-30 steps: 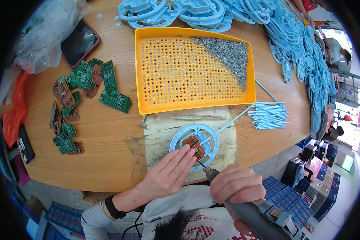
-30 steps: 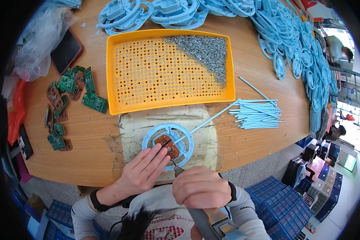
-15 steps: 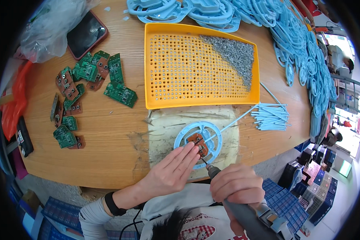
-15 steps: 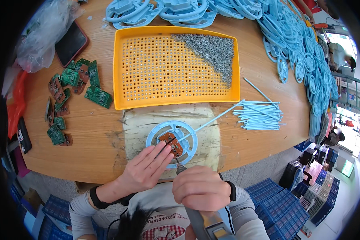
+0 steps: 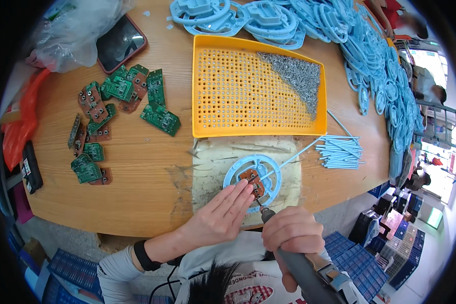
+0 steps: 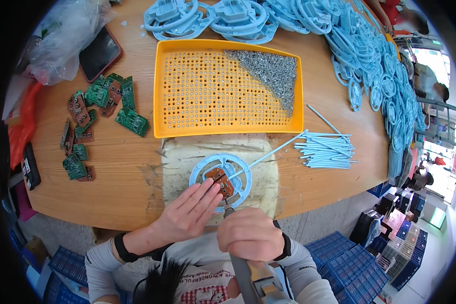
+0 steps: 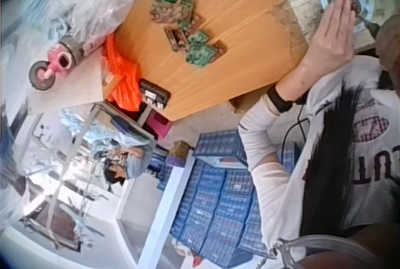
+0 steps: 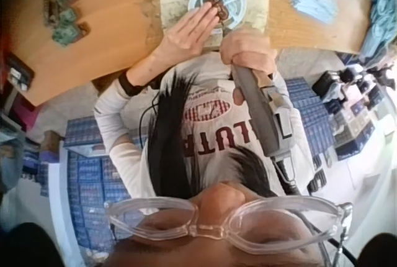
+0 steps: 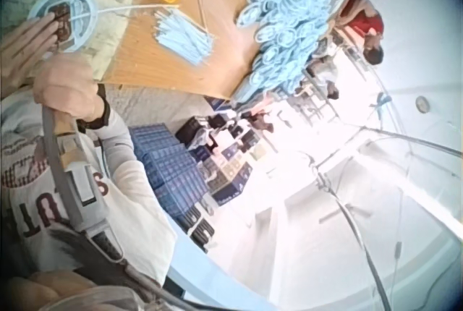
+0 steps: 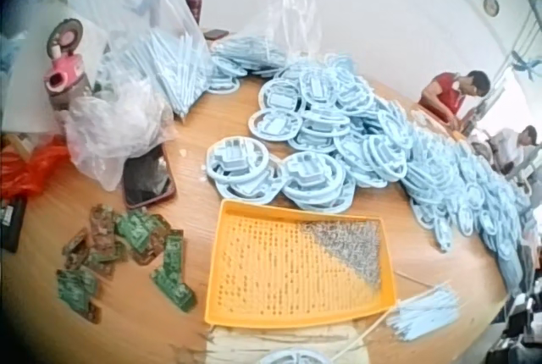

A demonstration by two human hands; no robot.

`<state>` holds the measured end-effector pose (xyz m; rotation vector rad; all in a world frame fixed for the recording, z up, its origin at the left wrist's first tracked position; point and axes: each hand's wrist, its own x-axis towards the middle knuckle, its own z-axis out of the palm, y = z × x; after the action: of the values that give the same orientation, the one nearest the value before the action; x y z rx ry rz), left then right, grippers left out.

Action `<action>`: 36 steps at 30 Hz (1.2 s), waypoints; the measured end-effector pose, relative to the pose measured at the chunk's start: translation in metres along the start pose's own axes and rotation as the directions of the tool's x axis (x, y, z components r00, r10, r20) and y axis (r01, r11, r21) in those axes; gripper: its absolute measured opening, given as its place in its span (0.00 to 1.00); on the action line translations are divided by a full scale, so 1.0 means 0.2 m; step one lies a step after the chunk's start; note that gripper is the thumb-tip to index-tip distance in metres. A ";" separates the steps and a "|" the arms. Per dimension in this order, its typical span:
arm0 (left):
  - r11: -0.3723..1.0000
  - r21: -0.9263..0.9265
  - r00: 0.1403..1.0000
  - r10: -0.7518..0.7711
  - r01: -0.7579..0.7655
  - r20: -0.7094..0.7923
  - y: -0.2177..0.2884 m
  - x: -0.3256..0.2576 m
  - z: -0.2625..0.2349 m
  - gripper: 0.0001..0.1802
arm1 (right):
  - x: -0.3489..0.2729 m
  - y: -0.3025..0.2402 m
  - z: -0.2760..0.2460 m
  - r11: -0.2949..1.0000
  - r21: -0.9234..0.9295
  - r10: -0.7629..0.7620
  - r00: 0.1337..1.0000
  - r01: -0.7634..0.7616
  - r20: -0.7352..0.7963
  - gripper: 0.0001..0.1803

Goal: The person uses a handheld electric screwdriver to fasten screws into a light-blue plastic housing containing a green circuit board. They repeatedly pick up the housing, align it, and drive screws into it, then place the assembled unit aside. The person also briefly sorts screws in a yellow tray.

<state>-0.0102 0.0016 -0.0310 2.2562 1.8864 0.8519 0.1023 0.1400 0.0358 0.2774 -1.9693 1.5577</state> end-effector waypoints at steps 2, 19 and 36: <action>1.000 -0.006 1.000 0.000 0.000 -0.023 0.00 0.00 0.01 0.20 | 0.00 0.00 0.00 1.000 -0.004 -0.026 0.999 0.026 -0.020 0.33; 1.000 -0.005 1.000 -0.013 0.013 -0.018 0.00 0.01 0.00 0.22 | 0.01 -0.01 -0.04 0.993 0.097 0.078 0.985 -0.064 -0.151 0.32; 1.000 0.018 0.999 -0.025 0.025 0.032 -0.01 0.02 -0.02 0.17 | 0.17 0.26 -0.49 0.964 -0.207 0.023 0.822 -0.170 -0.569 0.37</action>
<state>-0.0135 0.0043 -0.0267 2.2377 1.9116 0.7937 0.0800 0.2545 0.0252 -0.3635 -1.6840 1.2380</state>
